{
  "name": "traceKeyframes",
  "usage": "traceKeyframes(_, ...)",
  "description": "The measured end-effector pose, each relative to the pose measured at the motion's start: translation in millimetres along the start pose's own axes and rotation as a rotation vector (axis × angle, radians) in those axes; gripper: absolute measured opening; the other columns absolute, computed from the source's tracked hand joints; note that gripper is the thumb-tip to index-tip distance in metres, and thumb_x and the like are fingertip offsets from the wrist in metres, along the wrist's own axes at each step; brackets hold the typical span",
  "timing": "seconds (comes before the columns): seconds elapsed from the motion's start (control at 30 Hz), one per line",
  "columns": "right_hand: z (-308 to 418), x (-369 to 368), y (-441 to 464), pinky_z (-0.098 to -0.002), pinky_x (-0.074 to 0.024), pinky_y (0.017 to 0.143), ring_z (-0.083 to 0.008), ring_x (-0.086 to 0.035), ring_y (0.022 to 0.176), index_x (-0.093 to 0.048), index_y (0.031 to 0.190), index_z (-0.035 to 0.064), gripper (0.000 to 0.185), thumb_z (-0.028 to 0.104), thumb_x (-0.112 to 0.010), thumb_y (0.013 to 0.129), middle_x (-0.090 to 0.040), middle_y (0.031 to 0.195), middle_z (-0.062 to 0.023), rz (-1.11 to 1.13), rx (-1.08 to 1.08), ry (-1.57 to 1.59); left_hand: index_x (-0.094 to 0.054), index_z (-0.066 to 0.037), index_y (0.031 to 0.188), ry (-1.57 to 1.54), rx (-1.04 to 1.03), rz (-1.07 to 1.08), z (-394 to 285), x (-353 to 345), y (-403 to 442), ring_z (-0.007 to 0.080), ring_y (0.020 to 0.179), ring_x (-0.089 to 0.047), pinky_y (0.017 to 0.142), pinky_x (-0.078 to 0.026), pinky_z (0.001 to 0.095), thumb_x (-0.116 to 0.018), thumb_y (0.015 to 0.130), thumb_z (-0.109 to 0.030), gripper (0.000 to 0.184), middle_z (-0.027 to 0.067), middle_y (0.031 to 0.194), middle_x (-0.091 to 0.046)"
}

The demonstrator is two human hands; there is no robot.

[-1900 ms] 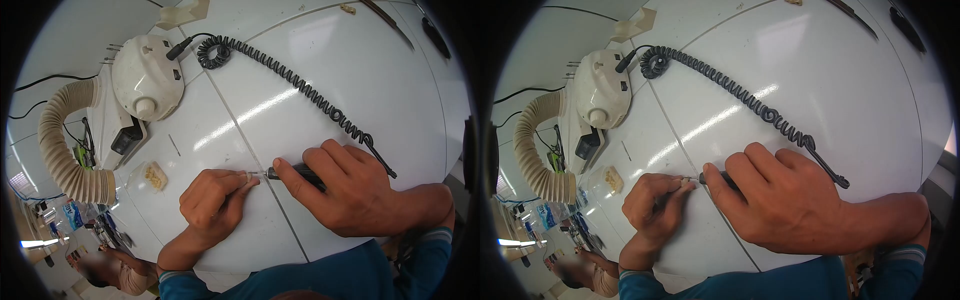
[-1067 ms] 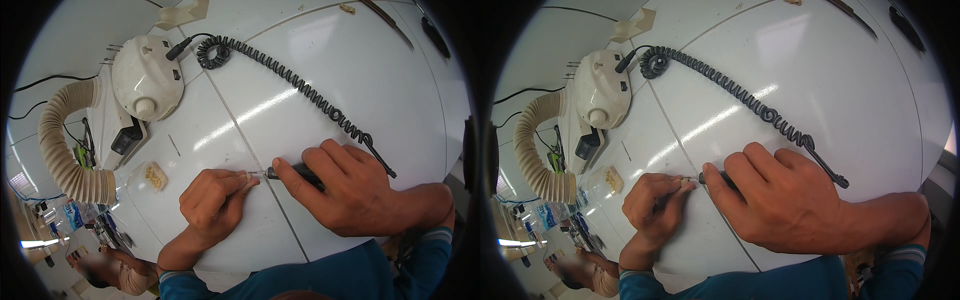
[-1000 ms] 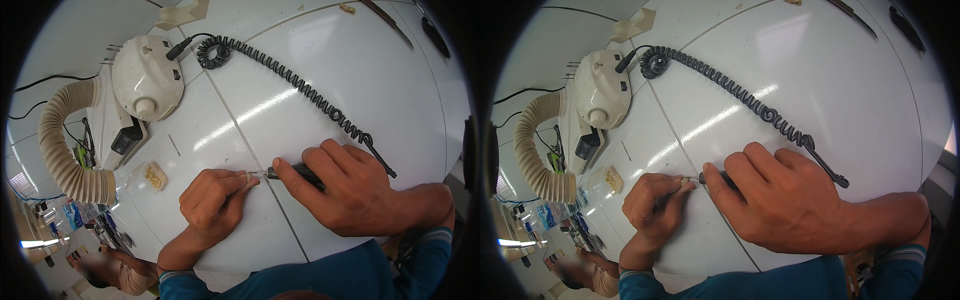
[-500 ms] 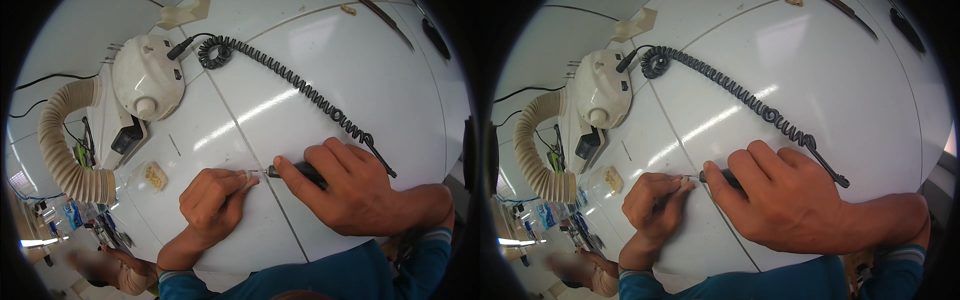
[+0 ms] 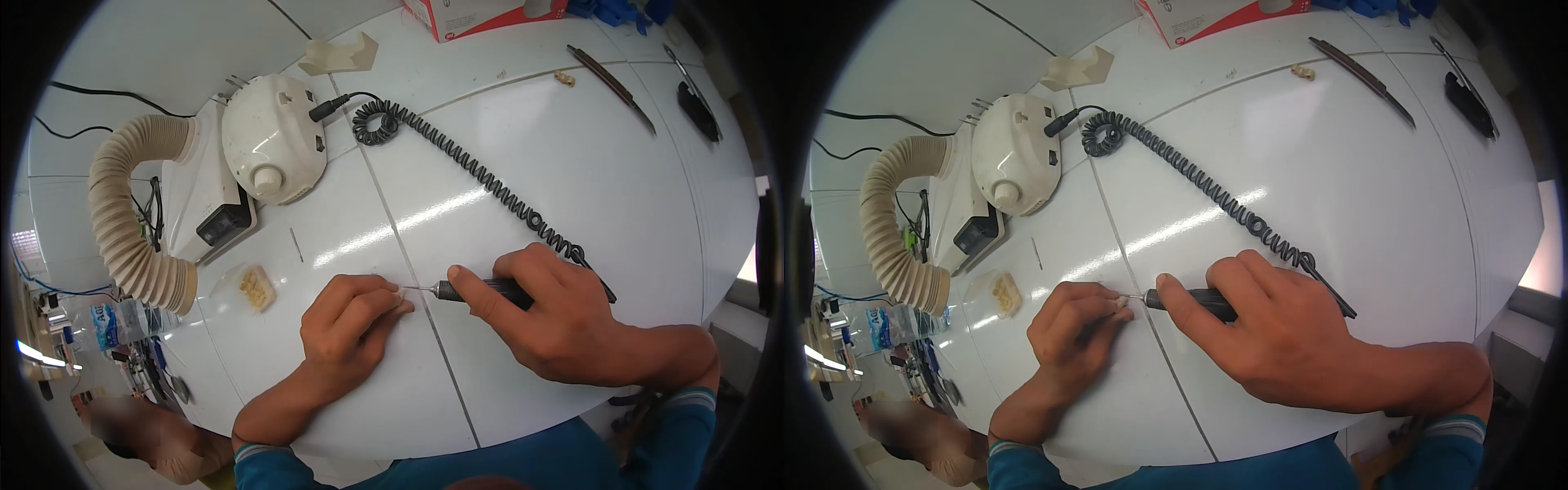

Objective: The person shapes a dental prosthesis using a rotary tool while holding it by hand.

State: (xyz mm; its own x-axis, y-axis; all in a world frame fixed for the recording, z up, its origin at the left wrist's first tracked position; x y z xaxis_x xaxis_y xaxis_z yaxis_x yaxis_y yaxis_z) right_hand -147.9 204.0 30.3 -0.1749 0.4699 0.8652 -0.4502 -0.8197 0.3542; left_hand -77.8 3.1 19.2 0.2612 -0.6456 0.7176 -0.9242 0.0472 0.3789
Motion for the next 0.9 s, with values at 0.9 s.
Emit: traceKeyframes(0.9, -6.4, 5.8, 10.8, -0.0381, -0.054, 0.061, -0.0226, -0.065, 0.077, -0.079, 0.135, 0.0086, 0.039, 0.009, -0.087, 0.097, -0.063, 0.096, -0.0075, -0.025, -0.042, -0.024, -0.069, 0.002, 0.109, -0.415, 0.239, 0.051, 21.5, -4.3, -5.5, 0.013, 0.105, -0.079, 0.091, -0.066, 0.0288, -0.082, 0.103, 0.007, 0.016, 0.0135, 0.118, -0.084)
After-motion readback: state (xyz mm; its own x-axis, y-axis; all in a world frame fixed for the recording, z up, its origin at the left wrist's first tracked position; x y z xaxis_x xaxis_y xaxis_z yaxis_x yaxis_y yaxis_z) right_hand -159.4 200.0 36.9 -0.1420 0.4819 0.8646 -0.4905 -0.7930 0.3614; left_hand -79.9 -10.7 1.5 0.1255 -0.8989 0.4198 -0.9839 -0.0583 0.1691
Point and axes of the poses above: each hand's wrist, its own y-axis towards the middle knuckle, its own x-axis out of the back of the hand, z = x × y, the point moved 8 cm from there along y, towards the middle knuckle
